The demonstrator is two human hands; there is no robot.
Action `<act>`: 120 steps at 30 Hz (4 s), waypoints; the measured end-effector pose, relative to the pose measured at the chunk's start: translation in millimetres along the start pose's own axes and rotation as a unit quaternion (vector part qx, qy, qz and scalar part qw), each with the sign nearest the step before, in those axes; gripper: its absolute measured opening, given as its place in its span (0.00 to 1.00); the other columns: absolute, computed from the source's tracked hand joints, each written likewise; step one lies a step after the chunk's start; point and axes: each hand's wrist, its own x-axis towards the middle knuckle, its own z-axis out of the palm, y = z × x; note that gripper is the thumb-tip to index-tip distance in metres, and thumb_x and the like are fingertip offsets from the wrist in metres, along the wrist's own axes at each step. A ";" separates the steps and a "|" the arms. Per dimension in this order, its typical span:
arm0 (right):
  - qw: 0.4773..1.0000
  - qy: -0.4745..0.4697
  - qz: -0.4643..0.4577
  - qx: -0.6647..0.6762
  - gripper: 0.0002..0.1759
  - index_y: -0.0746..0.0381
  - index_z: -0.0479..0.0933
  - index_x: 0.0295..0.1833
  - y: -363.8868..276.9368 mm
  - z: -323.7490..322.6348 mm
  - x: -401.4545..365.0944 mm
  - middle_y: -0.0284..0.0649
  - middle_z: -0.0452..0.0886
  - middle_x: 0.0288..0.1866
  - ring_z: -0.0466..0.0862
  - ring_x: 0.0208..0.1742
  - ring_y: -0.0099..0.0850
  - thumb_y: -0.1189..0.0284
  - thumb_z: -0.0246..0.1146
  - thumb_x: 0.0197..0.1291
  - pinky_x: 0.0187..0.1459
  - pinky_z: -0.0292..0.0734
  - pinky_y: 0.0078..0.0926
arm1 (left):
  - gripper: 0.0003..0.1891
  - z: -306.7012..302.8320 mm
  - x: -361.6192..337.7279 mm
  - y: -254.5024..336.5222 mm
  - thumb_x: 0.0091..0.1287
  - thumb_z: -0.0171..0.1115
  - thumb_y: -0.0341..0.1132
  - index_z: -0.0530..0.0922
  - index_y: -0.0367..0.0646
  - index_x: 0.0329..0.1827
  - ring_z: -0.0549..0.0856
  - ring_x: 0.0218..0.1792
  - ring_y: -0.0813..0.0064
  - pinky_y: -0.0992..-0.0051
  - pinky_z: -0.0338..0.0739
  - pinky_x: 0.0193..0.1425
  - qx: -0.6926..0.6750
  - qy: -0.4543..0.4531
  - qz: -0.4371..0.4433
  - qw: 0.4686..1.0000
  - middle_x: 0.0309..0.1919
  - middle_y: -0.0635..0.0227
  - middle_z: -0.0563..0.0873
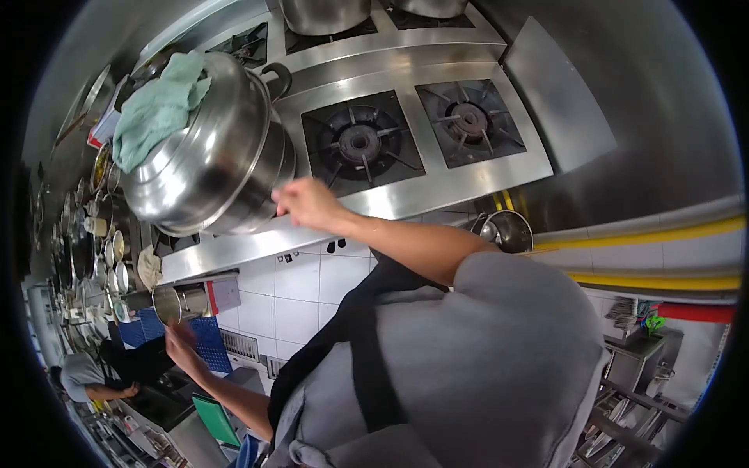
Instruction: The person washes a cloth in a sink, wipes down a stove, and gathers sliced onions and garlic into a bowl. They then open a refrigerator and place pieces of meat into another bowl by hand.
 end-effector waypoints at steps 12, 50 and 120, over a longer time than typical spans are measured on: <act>0.970 0.228 -0.024 -0.079 0.29 0.70 0.72 0.60 -12.6 -97.3 212.3 0.49 0.82 0.31 0.84 0.32 0.40 0.53 0.56 0.70 0.41 0.79 0.38 | 0.30 56.8 445.3 -38.2 0.74 0.47 0.53 0.70 0.39 0.68 0.79 0.58 0.62 0.65 0.74 0.62 -0.136 -0.076 -0.064 0.986 0.61 0.59 0.79; 0.777 0.567 0.059 0.268 0.16 0.64 0.79 0.54 -14.4 -396.7 -124.0 0.34 0.72 0.29 0.62 0.18 0.18 0.65 0.58 0.69 0.16 0.58 0.19 | 0.27 516.4 84.2 315.3 0.72 0.47 0.47 0.72 0.32 0.63 0.83 0.50 0.62 0.65 0.79 0.52 -0.190 -0.400 -0.050 0.895 0.55 0.57 0.82; 0.976 -0.107 0.034 0.188 0.28 0.56 0.59 0.75 -41.6 242.6 187.4 0.49 0.70 0.66 0.76 0.61 0.38 0.58 0.49 0.76 0.56 0.81 0.43 | 0.12 43.2 296.2 -14.5 0.53 0.68 0.27 0.74 0.40 0.37 0.76 0.43 0.55 0.60 0.71 0.49 0.192 0.194 0.299 0.914 0.37 0.59 0.76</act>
